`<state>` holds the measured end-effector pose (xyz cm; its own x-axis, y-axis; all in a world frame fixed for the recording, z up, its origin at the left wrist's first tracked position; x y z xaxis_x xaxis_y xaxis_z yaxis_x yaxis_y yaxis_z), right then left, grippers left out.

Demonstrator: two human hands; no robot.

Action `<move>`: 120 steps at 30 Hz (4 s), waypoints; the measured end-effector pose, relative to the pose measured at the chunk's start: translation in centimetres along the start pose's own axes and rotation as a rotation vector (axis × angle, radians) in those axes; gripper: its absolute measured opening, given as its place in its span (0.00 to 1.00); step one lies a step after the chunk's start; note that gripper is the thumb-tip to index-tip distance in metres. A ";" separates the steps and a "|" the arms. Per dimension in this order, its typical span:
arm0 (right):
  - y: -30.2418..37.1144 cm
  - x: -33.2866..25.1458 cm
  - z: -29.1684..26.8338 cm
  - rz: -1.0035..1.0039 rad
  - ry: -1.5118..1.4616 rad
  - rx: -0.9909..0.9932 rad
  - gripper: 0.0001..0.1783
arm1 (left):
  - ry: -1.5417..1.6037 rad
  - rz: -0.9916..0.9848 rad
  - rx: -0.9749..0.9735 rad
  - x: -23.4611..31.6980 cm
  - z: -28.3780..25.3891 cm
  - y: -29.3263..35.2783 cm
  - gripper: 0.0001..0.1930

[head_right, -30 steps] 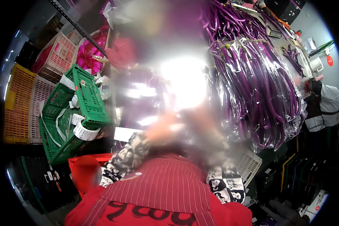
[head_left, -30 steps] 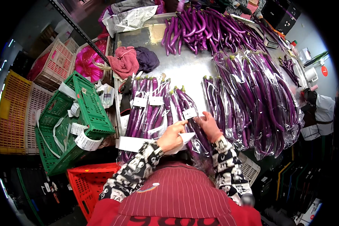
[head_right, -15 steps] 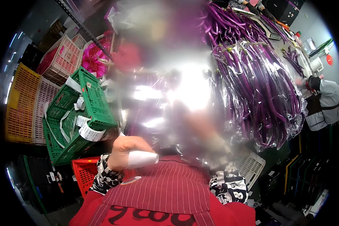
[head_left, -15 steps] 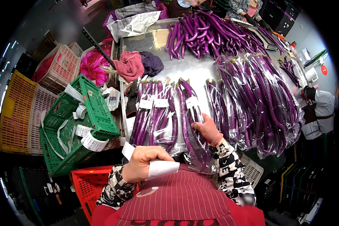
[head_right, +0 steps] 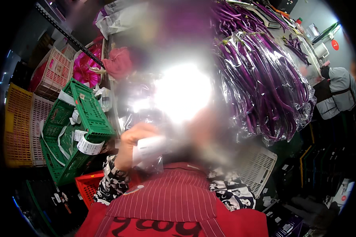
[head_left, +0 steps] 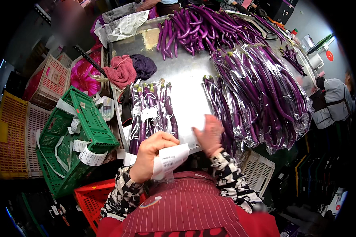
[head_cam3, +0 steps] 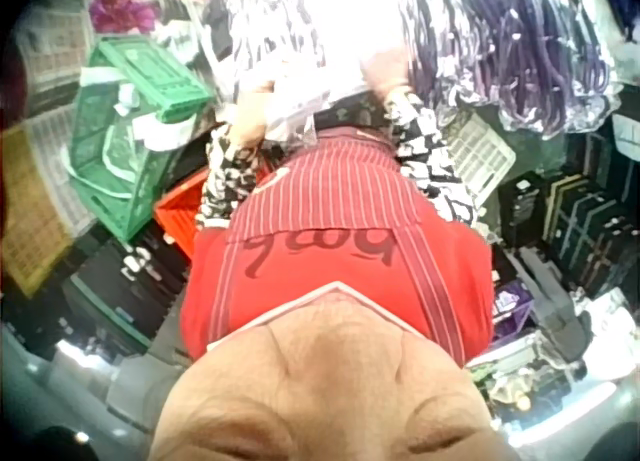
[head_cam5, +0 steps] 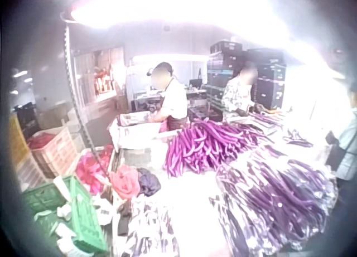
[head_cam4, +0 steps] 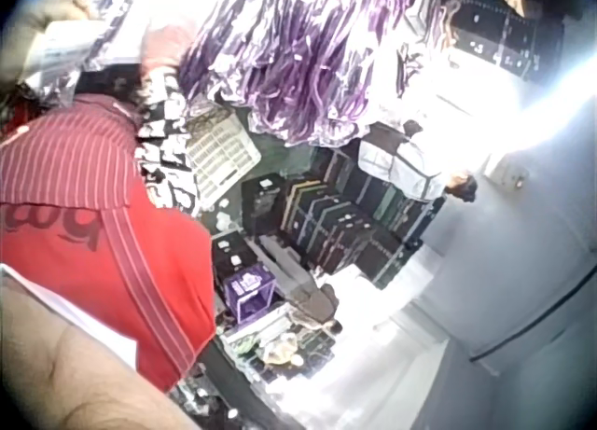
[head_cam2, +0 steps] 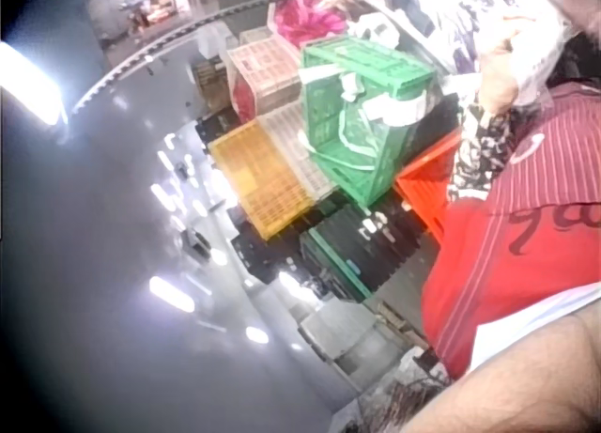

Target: The person walks through a storage area and approaches a work table. They then repeatedly tear labels from a roll and affix them to plastic-wrapped bundles of purple eggplants, placing the labeled bundles on the table.

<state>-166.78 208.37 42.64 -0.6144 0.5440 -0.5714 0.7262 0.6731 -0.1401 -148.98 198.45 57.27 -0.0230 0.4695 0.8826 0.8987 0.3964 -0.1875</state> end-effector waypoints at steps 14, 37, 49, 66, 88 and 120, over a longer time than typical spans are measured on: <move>5.3 3.2 -0.9 0.084 0.231 -0.205 0.40 | -0.141 0.137 0.104 -2.5 3.8 -3.1 0.11; 5.2 -8.2 -7.5 0.445 -1.420 -0.428 0.22 | -0.139 0.157 0.208 -1.8 2.1 -2.1 0.08; 4.6 -4.9 -5.7 0.287 -1.236 -0.240 0.10 | 0.121 -0.128 0.054 -7.7 5.6 -1.9 0.09; -9.7 8.9 4.0 0.264 -0.958 -0.209 0.05 | -0.096 0.162 -0.134 -14.0 18.9 -8.7 0.07; -6.8 20.4 10.6 0.392 -1.078 0.005 0.17 | -0.410 -0.016 -0.221 -16.2 17.4 -8.5 0.07; -3.5 6.1 -23.2 -0.127 0.358 0.479 0.37 | 0.246 0.022 -0.093 1.2 10.0 -3.4 0.07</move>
<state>-180.25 220.93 58.38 -0.7104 0.6649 -0.2308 0.6475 0.4889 -0.5846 -156.46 205.50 54.63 0.0941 0.2669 0.9591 0.9344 0.3088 -0.1777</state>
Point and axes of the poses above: each hand's wrist, its own y-axis away from the middle knuckle, its own z-axis out of the palm, x = y × z, the point moved 8 cm from there along -y, towards the middle knuckle, and after that the axes turned 13 degrees about -y, right-handed, at the moved point
